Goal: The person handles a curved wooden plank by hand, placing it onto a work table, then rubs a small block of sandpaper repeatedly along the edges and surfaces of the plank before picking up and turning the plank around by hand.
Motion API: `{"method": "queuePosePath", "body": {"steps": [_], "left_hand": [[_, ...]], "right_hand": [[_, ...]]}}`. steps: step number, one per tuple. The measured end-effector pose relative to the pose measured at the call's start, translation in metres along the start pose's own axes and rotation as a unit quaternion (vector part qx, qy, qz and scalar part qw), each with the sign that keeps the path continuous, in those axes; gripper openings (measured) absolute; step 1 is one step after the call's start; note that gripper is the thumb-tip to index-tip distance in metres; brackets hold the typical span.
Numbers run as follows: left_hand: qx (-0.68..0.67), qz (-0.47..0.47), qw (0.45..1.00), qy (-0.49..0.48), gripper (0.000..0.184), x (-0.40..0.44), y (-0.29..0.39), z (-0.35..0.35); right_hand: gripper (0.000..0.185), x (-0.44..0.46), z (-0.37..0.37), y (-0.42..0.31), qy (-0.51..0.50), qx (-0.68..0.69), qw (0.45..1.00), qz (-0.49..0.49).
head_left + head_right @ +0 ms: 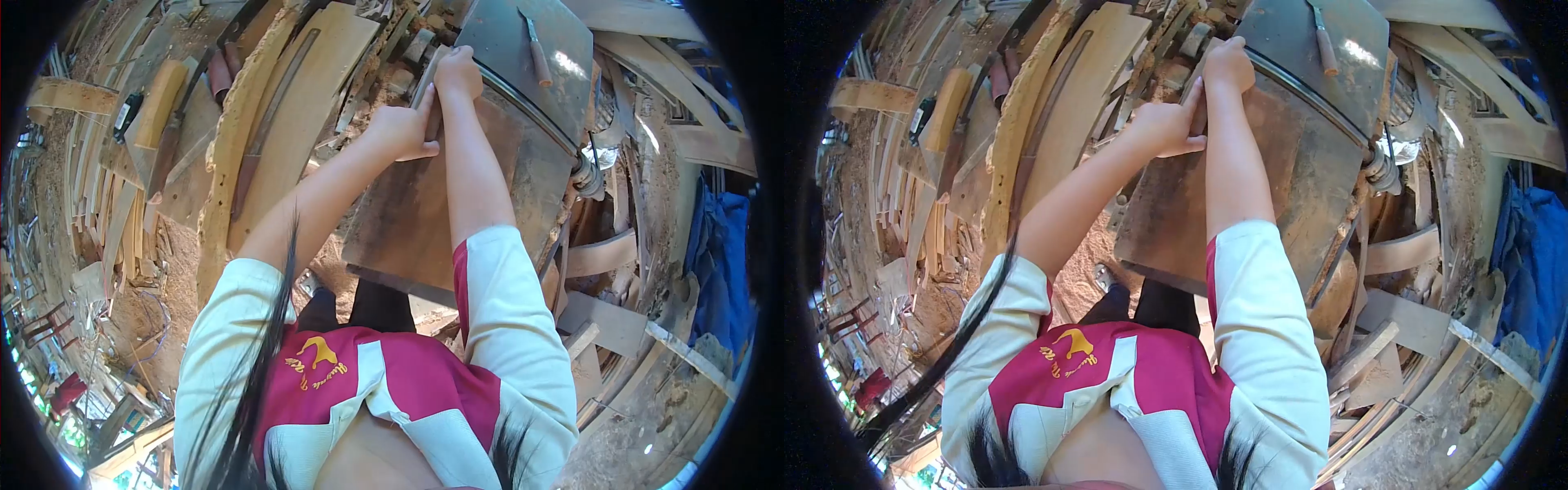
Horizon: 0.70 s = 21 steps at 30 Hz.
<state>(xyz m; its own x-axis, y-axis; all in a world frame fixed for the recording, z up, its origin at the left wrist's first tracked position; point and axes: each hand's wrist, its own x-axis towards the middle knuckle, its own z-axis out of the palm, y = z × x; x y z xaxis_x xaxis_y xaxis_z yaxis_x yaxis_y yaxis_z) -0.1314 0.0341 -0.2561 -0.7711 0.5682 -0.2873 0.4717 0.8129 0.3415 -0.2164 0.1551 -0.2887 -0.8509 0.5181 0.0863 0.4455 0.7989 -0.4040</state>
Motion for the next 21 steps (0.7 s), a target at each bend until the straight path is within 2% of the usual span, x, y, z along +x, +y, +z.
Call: {"method": "queuePosePath", "body": {"steps": [4,7,9,13,18,21], "left_hand": [[-0.015,-0.037,0.999,-0.036,0.1,0.012,0.006,-0.005],[-0.02,-0.034,0.999,-0.003,0.101,0.006,0.006,-0.004],[-0.003,-0.022,1.0,-0.012,0.101,-0.005,0.003,-0.002],[0.003,-0.019,0.999,-0.031,0.099,-0.054,0.004,0.011],[-0.035,0.001,0.999,0.01,0.101,-0.13,0.004,0.042],[-0.045,-0.005,0.999,-0.013,0.1,-0.174,0.006,0.049]], "right_hand": [[0.025,0.015,0.007,-0.002,-0.004,-0.006,1.0,-0.019],[0.025,0.01,0.004,0.0,0.013,0.009,0.999,-0.039],[0.025,-0.002,0.0,0.001,-0.002,0.001,1.0,0.001],[0.024,-0.056,-0.007,0.003,0.001,0.0,1.0,-0.011],[0.023,-0.135,-0.011,0.001,0.001,0.006,1.0,-0.009],[0.022,-0.18,-0.018,0.001,0.002,0.006,1.0,-0.005]]}}
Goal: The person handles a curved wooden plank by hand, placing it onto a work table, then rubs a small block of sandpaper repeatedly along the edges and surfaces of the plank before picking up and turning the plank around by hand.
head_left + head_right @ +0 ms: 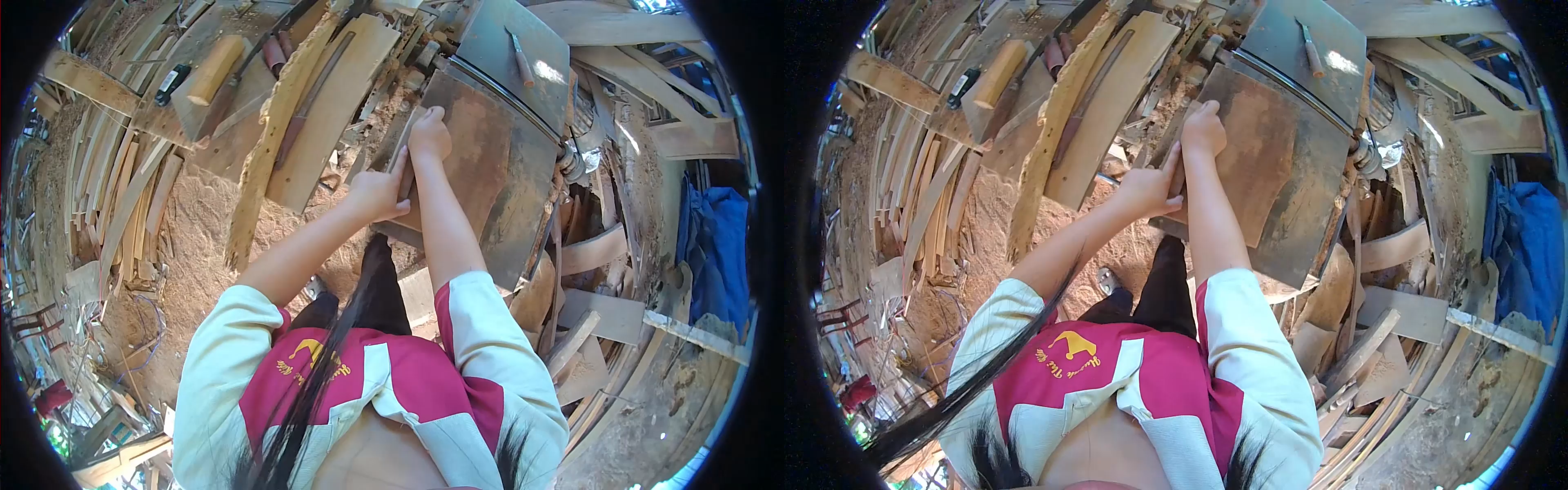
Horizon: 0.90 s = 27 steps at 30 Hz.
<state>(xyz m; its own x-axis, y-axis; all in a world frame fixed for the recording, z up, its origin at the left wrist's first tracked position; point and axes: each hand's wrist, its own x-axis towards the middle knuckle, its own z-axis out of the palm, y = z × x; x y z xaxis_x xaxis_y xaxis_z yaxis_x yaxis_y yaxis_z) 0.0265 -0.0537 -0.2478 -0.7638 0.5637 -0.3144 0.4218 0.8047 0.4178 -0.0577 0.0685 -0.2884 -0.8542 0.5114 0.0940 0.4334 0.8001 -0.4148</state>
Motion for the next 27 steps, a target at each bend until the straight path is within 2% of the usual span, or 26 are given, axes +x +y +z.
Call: {"method": "queuePosePath", "body": {"steps": [11,13,21,23,27], "left_hand": [[-0.004,0.021,1.0,0.001,0.104,-0.093,0.002,0.04],[0.0,0.01,0.999,-0.042,0.098,-0.097,0.004,0.032],[0.019,0.047,0.997,-0.061,0.099,-0.086,-0.002,0.031],[0.011,0.046,0.997,-0.068,0.1,-0.08,-0.001,0.031],[-0.006,0.043,0.998,-0.049,0.103,-0.042,0.006,0.02]], "right_hand": [[0.022,-0.107,-0.018,0.01,-0.011,0.009,1.0,0.018],[0.022,-0.113,-0.022,0.013,-0.009,0.015,1.0,0.022],[0.021,-0.102,-0.022,0.013,-0.051,-0.001,0.997,0.053],[0.022,-0.095,-0.019,0.014,-0.039,0.006,0.999,0.033],[0.023,-0.054,-0.022,0.016,-0.036,0.001,0.999,0.04]]}}
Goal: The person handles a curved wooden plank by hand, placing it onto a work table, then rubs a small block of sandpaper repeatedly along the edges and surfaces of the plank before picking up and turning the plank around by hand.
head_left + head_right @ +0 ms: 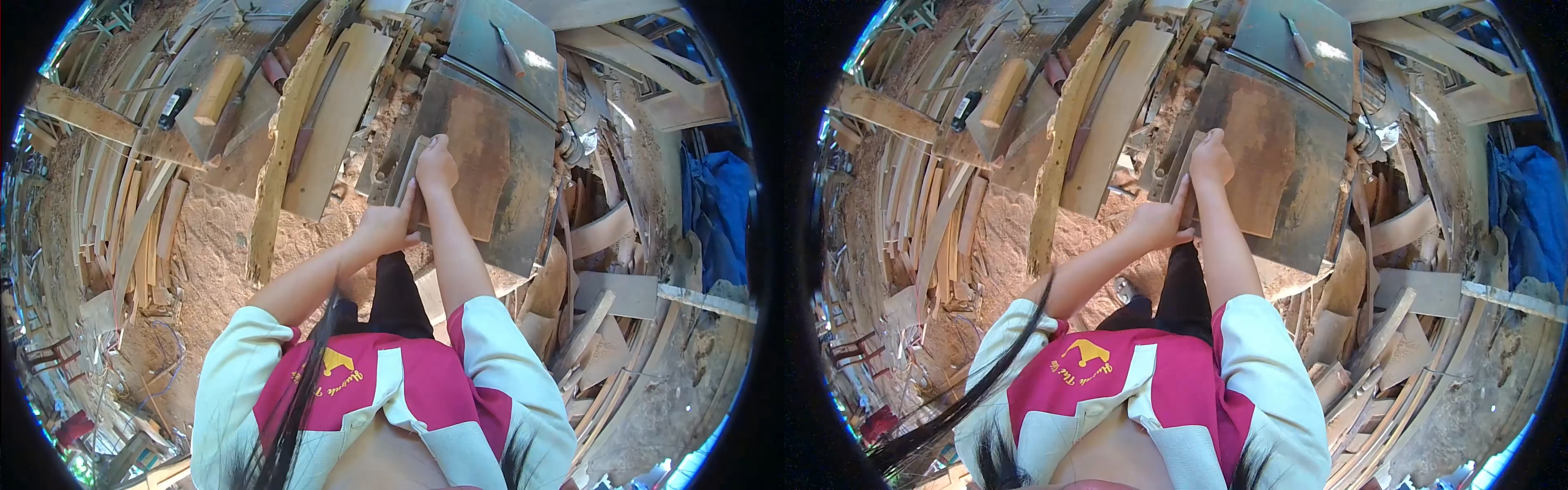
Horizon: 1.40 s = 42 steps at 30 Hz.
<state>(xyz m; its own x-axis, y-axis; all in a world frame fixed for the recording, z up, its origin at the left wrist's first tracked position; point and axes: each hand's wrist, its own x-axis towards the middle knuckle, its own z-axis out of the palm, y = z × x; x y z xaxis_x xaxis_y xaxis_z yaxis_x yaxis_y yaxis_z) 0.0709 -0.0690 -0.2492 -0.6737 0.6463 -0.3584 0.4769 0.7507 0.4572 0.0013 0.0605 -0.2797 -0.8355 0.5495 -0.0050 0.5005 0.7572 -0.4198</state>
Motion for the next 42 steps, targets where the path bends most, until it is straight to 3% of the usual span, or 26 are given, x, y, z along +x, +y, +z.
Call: {"method": "queuePosePath", "body": {"steps": [14,21,29,37,42], "left_hand": [[-0.008,-0.027,0.999,0.018,0.107,0.214,-0.005,-0.088],[-0.035,-0.062,0.997,0.01,0.102,0.266,0.0,-0.112],[-0.048,-0.096,0.993,0.041,0.1,0.229,0.021,-0.095],[-0.101,-0.107,0.987,0.058,0.1,0.118,0.051,-0.022],[-0.095,-0.082,0.991,0.053,0.101,0.033,0.065,0.014]], "right_hand": [[0.026,0.233,0.004,-0.013,-0.002,-0.011,1.0,0.009],[0.026,0.293,0.01,-0.012,-0.021,-0.009,1.0,-0.004],[0.023,0.259,0.005,-0.002,-0.022,0.005,0.999,-0.045],[0.023,0.128,-0.007,0.028,-0.007,0.018,0.997,-0.08],[0.027,0.033,-0.021,0.046,-0.019,0.034,0.998,-0.051]]}}
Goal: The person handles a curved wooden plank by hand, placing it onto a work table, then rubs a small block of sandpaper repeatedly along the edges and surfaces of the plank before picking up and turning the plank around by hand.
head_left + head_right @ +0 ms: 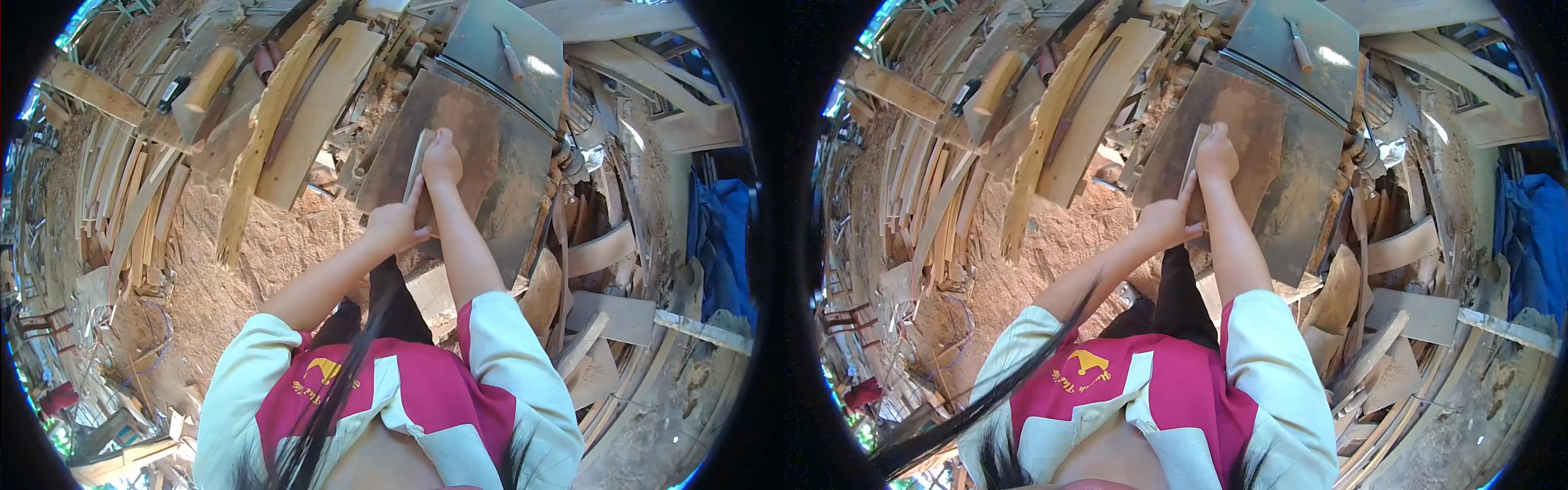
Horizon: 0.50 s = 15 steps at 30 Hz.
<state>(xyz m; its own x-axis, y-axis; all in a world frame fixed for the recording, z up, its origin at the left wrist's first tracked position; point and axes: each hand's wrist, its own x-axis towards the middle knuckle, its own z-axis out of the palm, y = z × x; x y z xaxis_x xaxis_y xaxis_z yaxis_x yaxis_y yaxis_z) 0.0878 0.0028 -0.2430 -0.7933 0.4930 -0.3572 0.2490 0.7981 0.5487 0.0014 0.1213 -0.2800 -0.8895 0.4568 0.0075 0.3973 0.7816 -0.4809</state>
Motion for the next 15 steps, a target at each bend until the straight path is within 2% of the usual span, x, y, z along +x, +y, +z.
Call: {"method": "queuePosePath", "body": {"steps": [2,6,9,15], "left_hand": [[0.005,0.023,0.999,0.023,0.1,-0.031,-0.004,0.014],[0.016,0.053,0.998,-0.008,0.101,-0.07,-0.01,0.034],[0.035,0.066,0.997,-0.017,0.101,-0.081,-0.01,0.042],[0.063,0.05,0.996,-0.045,0.103,-0.069,-0.003,0.03]], "right_hand": [[0.027,-0.034,-0.004,0.007,-0.006,-0.001,1.0,0.005],[0.027,-0.083,-0.015,0.019,-0.019,-0.002,0.999,0.031],[0.027,-0.098,-0.021,0.024,0.021,0.017,0.999,0.025],[0.025,-0.084,-0.019,0.021,-0.002,-0.017,0.999,0.037]]}}
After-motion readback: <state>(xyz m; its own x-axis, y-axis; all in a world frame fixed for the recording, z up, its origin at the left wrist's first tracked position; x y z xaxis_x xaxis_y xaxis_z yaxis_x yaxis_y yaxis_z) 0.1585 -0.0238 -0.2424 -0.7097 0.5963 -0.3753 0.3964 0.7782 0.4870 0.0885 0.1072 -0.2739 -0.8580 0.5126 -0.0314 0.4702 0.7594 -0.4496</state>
